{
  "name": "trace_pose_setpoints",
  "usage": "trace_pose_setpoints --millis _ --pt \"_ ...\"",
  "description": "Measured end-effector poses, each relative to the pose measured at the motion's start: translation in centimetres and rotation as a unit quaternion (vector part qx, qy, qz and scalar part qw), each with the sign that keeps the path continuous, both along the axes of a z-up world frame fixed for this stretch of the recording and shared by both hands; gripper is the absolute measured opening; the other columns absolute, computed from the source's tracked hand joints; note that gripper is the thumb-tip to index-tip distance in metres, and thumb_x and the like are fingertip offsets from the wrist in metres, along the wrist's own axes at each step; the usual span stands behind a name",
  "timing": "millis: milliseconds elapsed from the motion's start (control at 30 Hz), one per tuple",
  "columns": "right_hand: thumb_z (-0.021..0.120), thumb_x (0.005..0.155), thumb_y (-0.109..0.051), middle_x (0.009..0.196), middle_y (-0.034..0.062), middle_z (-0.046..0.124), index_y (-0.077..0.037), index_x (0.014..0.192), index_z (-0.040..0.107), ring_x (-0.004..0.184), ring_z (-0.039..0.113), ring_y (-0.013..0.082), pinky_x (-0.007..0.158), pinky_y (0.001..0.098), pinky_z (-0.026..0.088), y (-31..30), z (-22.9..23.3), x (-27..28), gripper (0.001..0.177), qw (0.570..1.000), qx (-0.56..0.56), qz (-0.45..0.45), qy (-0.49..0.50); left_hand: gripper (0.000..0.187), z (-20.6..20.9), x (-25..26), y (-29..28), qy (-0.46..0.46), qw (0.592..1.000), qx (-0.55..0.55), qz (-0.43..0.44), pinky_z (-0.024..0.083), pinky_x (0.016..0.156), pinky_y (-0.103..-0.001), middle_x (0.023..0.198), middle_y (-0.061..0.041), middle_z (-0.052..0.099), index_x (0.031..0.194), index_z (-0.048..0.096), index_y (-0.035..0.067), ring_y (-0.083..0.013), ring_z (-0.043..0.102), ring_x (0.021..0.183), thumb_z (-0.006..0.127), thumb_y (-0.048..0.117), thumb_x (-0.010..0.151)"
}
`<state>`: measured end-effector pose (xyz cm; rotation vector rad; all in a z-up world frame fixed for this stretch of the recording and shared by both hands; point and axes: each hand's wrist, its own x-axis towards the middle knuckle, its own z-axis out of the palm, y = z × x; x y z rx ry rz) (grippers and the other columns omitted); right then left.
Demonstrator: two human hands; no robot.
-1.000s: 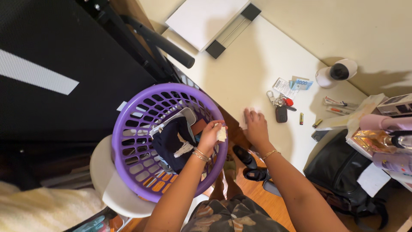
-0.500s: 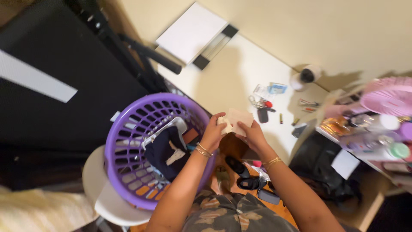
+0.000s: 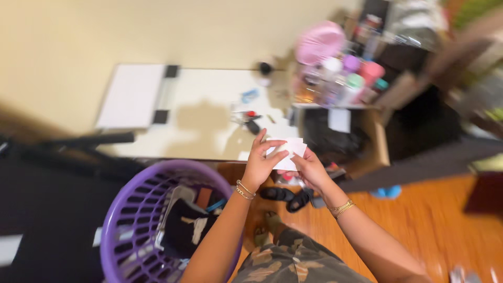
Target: The person picks up a shirt and a pair of socks from the floor, places them in a laundry basket, and then organizes various items including a lunchbox and shoes on a storage rack.
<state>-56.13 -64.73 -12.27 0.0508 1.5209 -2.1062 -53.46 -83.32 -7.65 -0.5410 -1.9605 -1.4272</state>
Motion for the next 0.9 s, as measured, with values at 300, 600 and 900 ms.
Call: trace_pose_setpoints --millis 300,600,900 --pt "0.064 0.094 -0.025 0.102 0.0103 0.075 -0.007 0.128 0.055 0.077 0.075 0.0188 0.061 0.0282 0.06 16.6 -0.4 8.4 0.04 0.976 -0.037 -0.217 0.004 0.027 -1.8 0.3 17.9 -0.396 0.883 0.051 -0.246 0.055 0.07 -0.024 0.093 -0.006 0.074 0.118 0.07 0.005 -0.0084 0.065 0.081 0.074 0.011 0.092" --pt "0.072 0.091 -0.019 0.109 0.0042 0.074 -0.007 0.126 0.061 0.092 0.072 0.0133 0.066 0.0279 0.061 40.5 -1.8 19.1 0.039 0.898 0.06 -0.435 -0.011 0.021 -7.1 2.4 45.3 -0.441 0.716 0.067 -0.537 0.055 0.07 -0.023 0.096 0.0 0.072 0.117 0.069 0.002 -0.0056 0.066 0.083 0.061 0.017 0.105" --pt "0.066 0.09 -0.016 0.111 0.0016 0.071 -0.011 0.129 0.056 0.092 0.071 0.0129 0.063 0.0321 0.062 62.7 0.4 28.4 0.041 0.783 0.13 -0.607 -0.032 0.019 -6.0 8.8 73.6 -0.422 0.675 -0.052 -0.603 0.058 0.067 -0.026 0.097 -0.006 0.074 0.112 0.068 0.003 -0.0138 0.073 0.083 0.071 0.005 0.093"
